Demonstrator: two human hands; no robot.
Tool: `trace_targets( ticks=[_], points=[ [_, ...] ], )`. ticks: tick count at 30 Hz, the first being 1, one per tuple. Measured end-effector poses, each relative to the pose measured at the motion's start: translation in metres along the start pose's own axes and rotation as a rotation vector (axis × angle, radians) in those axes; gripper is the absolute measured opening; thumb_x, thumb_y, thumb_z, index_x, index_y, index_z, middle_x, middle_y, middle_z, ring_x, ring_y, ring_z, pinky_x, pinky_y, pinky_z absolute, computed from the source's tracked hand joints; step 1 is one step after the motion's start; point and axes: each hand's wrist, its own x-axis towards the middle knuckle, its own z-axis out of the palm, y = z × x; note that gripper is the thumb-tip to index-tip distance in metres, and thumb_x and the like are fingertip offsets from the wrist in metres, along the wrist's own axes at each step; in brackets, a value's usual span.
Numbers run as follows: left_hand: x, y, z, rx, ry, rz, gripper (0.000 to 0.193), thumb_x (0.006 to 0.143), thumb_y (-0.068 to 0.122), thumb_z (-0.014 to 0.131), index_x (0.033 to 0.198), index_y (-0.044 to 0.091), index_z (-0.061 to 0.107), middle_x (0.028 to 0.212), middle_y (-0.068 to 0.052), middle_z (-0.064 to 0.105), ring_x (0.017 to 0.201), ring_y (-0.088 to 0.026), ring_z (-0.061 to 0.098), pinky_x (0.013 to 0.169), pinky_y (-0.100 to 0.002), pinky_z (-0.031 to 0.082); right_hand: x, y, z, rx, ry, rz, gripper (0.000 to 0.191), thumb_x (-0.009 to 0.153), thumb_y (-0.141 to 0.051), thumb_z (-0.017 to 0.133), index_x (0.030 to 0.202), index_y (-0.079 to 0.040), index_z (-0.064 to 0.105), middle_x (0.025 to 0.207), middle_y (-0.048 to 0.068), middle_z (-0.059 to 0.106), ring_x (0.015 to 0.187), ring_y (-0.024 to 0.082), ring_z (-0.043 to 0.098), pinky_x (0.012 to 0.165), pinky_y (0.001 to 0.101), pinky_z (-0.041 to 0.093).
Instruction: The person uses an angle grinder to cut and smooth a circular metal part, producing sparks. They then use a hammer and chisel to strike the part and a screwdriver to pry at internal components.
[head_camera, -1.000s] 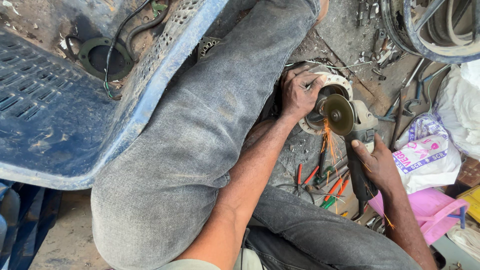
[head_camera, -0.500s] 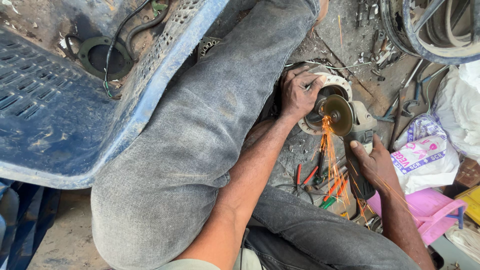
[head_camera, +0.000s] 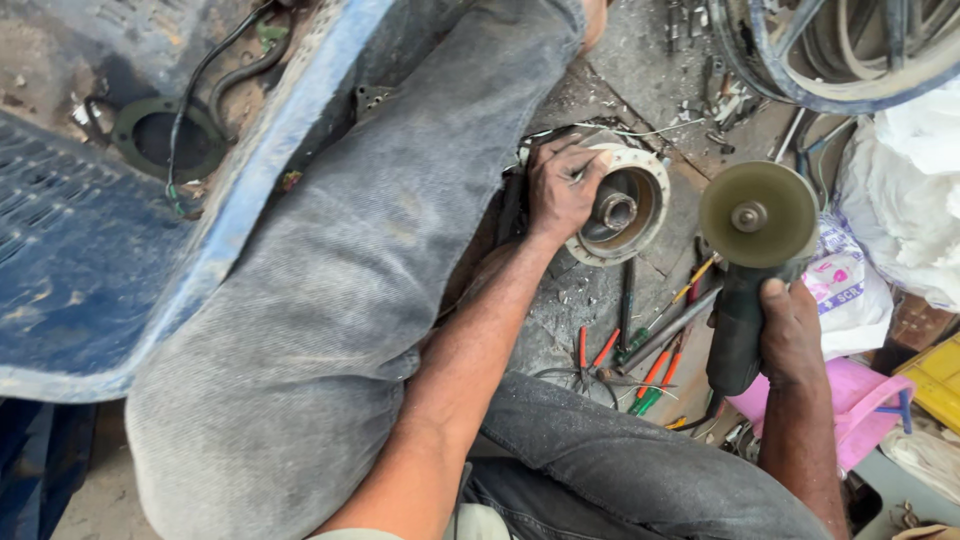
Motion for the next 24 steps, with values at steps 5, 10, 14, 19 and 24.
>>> trace_targets(
  ticks=[5,10,14,19,24],
  points=[
    [-0.003,0.009,-0.015,-0.064,-0.03,0.051,0.02,0.097,0.027,0.072,0.101,0.009,0.08,0.103,-0.005,0.079,0.12,-0.029,0.063,0.108,-0.04,0.045,-0.005,0.025,-0.013,0.23,-0.063,-0.053,0.088,0.097,-0.078,0.05,0.133,0.001,0.058,0.1,0.013,0.067,0.079,0.024,0.068,0.068,0.0388,0.058],
    [-0.007,0.013,-0.021,-0.039,-0.094,0.034,0.023,0.098,0.031,0.07,0.103,0.011,0.081,0.105,-0.003,0.079,0.123,-0.027,0.065,0.114,-0.05,0.039,-0.001,0.061,-0.023,0.34,-0.035,0.02,0.083,0.105,-0.075,0.035,0.13,0.001,0.058,0.099,0.015,0.068,0.079,0.026,0.069,0.071,0.0412,0.059],
    [-0.007,0.01,-0.02,-0.011,-0.117,0.038,0.027,0.099,0.036,0.068,0.101,0.013,0.082,0.109,-0.003,0.08,0.125,-0.027,0.067,0.124,-0.067,0.018,0.002,0.085,-0.025,0.32,0.005,0.064,0.076,0.105,-0.069,0.037,0.129,0.0,0.057,0.102,0.016,0.068,0.08,0.027,0.07,0.072,0.0425,0.061],
    [-0.009,0.011,-0.027,-0.055,-0.131,0.042,0.032,0.102,0.04,0.065,0.104,0.013,0.081,0.111,-0.003,0.08,0.124,-0.026,0.069,0.127,-0.066,0.016,0.002,0.102,-0.022,0.297,0.06,0.07,0.075,0.105,-0.066,0.039,0.133,0.001,0.057,0.108,0.013,0.067,0.086,0.023,0.068,0.074,0.0407,0.059],
    [-0.008,0.024,-0.035,-0.065,-0.145,0.04,0.029,0.103,0.035,0.066,0.105,0.01,0.08,0.111,-0.004,0.079,0.127,-0.026,0.068,0.126,-0.062,0.024,0.001,0.108,-0.02,0.329,0.042,0.054,0.074,0.107,-0.065,0.037,0.128,0.002,0.057,0.103,0.015,0.068,0.081,0.023,0.068,0.072,0.04,0.06]
  ],
)
